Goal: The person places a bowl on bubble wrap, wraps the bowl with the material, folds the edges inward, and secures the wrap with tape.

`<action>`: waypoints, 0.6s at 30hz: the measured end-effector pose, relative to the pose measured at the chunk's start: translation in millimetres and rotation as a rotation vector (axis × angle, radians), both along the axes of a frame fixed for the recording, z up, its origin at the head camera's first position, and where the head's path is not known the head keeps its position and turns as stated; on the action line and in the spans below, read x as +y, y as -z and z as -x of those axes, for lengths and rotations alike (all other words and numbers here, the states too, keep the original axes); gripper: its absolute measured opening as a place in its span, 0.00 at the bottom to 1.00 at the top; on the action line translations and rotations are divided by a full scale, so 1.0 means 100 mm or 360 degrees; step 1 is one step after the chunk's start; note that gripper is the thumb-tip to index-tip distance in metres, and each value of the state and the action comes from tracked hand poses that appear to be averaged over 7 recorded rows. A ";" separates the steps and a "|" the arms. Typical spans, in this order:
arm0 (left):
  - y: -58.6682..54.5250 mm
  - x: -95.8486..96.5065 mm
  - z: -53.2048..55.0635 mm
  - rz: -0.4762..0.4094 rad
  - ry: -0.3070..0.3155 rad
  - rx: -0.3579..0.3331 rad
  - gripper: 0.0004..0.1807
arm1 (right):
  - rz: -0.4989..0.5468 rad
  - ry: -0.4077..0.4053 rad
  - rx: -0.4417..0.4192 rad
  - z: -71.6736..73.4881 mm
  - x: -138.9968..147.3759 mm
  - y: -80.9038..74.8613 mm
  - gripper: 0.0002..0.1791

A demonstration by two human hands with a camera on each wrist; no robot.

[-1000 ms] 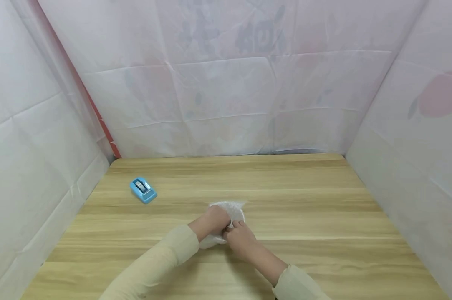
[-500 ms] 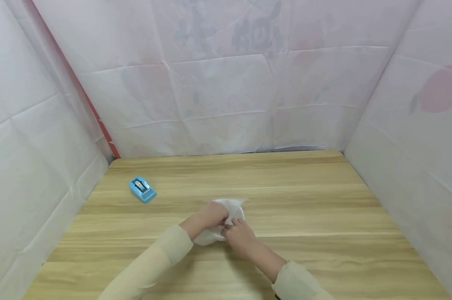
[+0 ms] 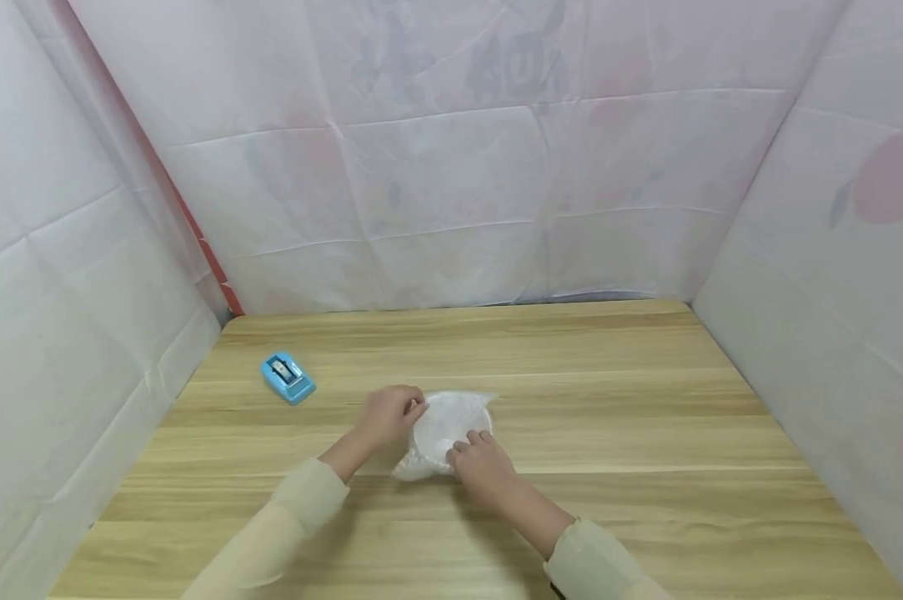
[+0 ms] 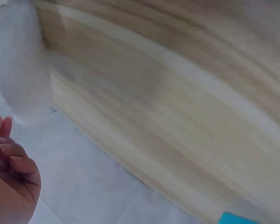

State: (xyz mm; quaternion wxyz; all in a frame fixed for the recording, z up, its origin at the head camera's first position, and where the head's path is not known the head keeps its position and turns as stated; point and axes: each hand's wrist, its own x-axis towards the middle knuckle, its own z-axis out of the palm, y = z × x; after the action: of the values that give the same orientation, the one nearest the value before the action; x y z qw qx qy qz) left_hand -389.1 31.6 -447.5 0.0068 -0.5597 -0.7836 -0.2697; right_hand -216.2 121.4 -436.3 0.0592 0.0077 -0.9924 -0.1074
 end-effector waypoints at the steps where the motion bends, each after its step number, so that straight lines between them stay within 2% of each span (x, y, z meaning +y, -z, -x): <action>1: 0.02 -0.03 0.01 -0.0042 -0.0041 -0.0050 0.07 | 0.0017 0.0001 -0.0001 0.00 0.00 0.00 0.04; 4: 0.06 -0.10 0.04 -0.0161 -0.0139 -0.0144 0.07 | 0.0066 -0.0003 0.0003 0.00 0.02 -0.01 0.05; 8: 0.10 -0.21 0.06 -0.0218 -0.0205 -0.0177 0.07 | 0.0121 -0.0025 0.0032 -0.02 0.05 -0.01 0.09; 14: 0.12 -0.37 0.07 -0.0281 -0.0217 -0.0386 0.08 | 0.0201 -0.0114 0.0150 -0.06 0.13 -0.01 0.17; 18: 0.12 -0.47 0.08 -0.0302 -0.0219 -0.0453 0.08 | 0.0254 -0.0185 0.0231 -0.10 0.17 -0.02 0.21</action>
State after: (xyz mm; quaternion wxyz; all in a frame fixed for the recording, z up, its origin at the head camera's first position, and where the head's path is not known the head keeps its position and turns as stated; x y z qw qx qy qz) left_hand -397.3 -15.9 -460.0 -0.0330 -0.4577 -0.7842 -0.4178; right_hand -205.7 138.0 -434.2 0.1375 0.0528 -0.9888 -0.0248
